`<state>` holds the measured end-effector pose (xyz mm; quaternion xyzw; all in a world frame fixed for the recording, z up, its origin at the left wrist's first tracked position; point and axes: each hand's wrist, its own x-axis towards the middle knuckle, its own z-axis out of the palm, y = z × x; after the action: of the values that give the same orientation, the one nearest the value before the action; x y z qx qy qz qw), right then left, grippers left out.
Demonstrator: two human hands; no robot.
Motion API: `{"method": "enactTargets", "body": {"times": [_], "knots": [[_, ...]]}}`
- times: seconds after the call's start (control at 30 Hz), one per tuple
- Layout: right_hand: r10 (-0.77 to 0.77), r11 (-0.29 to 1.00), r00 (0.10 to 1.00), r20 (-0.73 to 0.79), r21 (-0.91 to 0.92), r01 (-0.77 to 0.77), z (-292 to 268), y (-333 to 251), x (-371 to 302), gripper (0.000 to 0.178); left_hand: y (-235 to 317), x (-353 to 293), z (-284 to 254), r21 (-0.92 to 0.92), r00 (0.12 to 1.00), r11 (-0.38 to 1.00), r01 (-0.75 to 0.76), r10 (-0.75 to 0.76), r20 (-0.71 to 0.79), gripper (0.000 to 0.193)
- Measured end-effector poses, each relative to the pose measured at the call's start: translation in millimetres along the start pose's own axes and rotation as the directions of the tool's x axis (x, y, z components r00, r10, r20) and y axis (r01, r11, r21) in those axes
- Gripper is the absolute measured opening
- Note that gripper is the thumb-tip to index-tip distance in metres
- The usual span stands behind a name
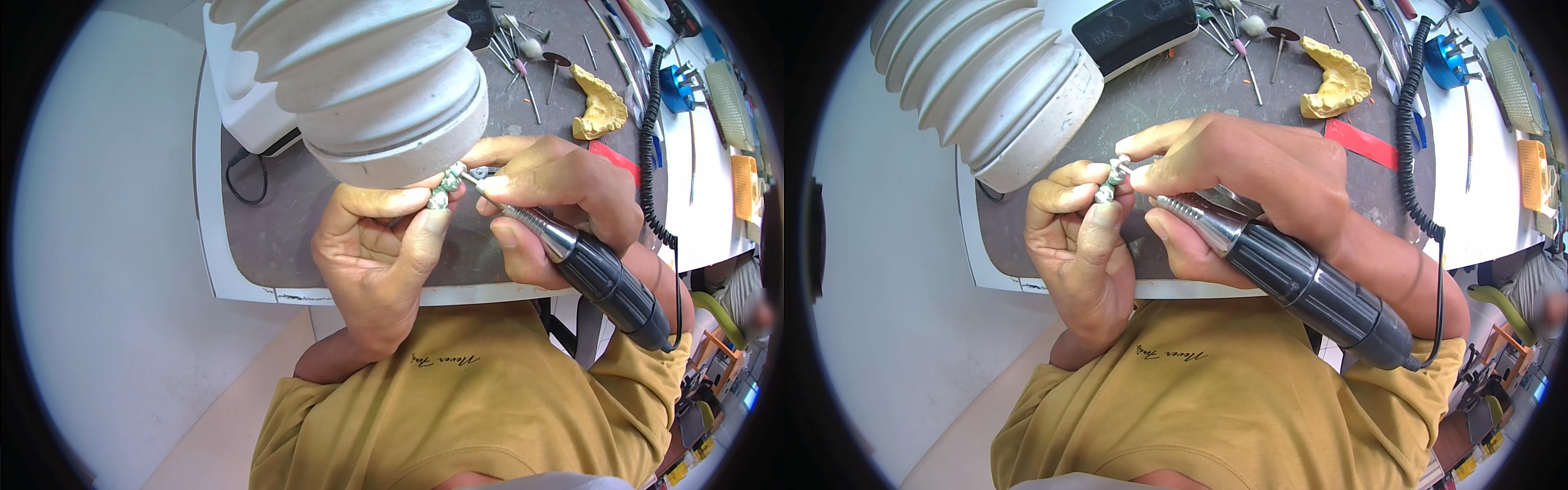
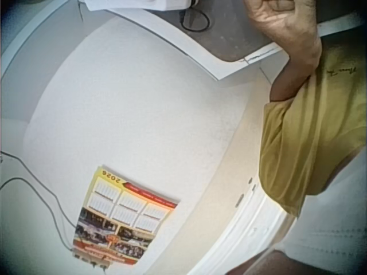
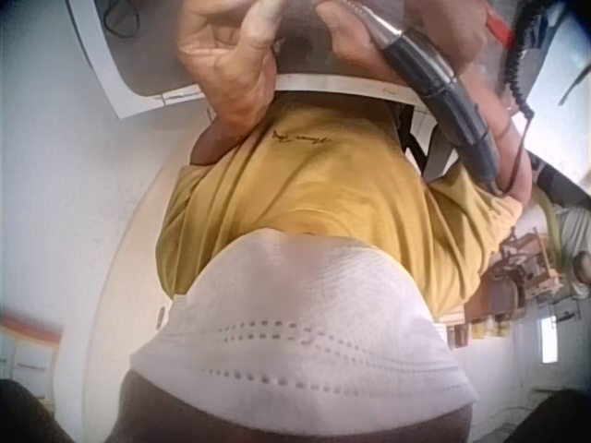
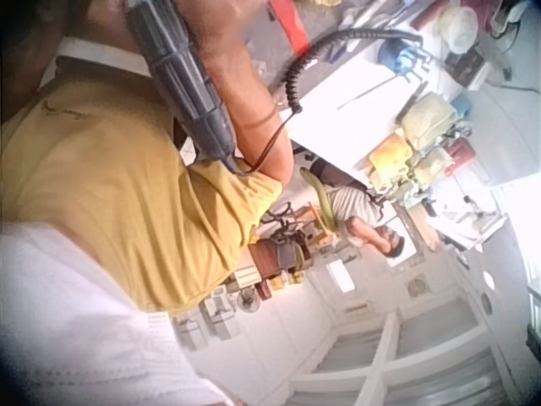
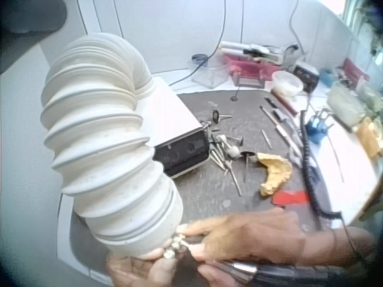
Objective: The person uses a rotary polishing tool to refine the surface of a small, green, gem-like object held in their left hand. The task involves continuous, precise contact between the tool's tip and the object's surface under a magnifying lamp.
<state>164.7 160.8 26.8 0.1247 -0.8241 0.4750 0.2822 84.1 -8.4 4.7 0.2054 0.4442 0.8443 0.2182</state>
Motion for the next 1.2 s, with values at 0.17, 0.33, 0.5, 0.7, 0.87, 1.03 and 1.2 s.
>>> {"method": "enactTargets", "body": {"times": [0.17,0.33,0.5,0.7,0.87,1.03,1.2], "knots": [[0.010,1.000,1.000,0.004,0.012,-0.010,-1.4,-1.6,0.5,0.025,0.9,0.7,1.9,-0.020,1.000,1.000,0.013,-0.013,-0.007,0.016],[0.011,0.999,0.999,0.030,0.049,-0.012,-2.3,-2.2,0.7,0.026,1.3,0.7,1.3,-0.036,1.000,0.999,0.015,-0.016,-0.008,0.016],[-0.015,0.999,0.999,0.040,0.039,0.013,-2.8,-0.6,2.2,0.028,-0.3,-1.4,-4.0,0.028,0.999,1.000,0.000,-0.001,0.052,0.019],[-0.017,1.000,0.999,0.031,0.003,0.017,-0.6,-2.4,3.4,0.025,-2.3,-0.7,-2.1,-0.010,1.000,1.000,-0.014,0.014,0.011,0.018],[0.030,0.999,0.999,0.017,0.033,-0.030,-0.3,-4.0,1.0,0.024,-1.0,-0.3,-0.6,-0.034,1.000,0.999,-0.016,0.016,0.012,0.018],[-0.004,0.999,1.000,-0.003,0.033,0.004,2.1,-2.3,2.0,0.023,-1.8,-1.4,-1.3,-0.027,1.000,1.000,-0.011,0.011,0.002,0.018],[-0.041,0.999,0.999,-0.001,-0.006,0.041,1.7,-2.2,4.3,0.023,-1.5,-0.3,-0.5,-0.003,1.000,1.000,-0.019,0.019,0.001,0.017]]}}
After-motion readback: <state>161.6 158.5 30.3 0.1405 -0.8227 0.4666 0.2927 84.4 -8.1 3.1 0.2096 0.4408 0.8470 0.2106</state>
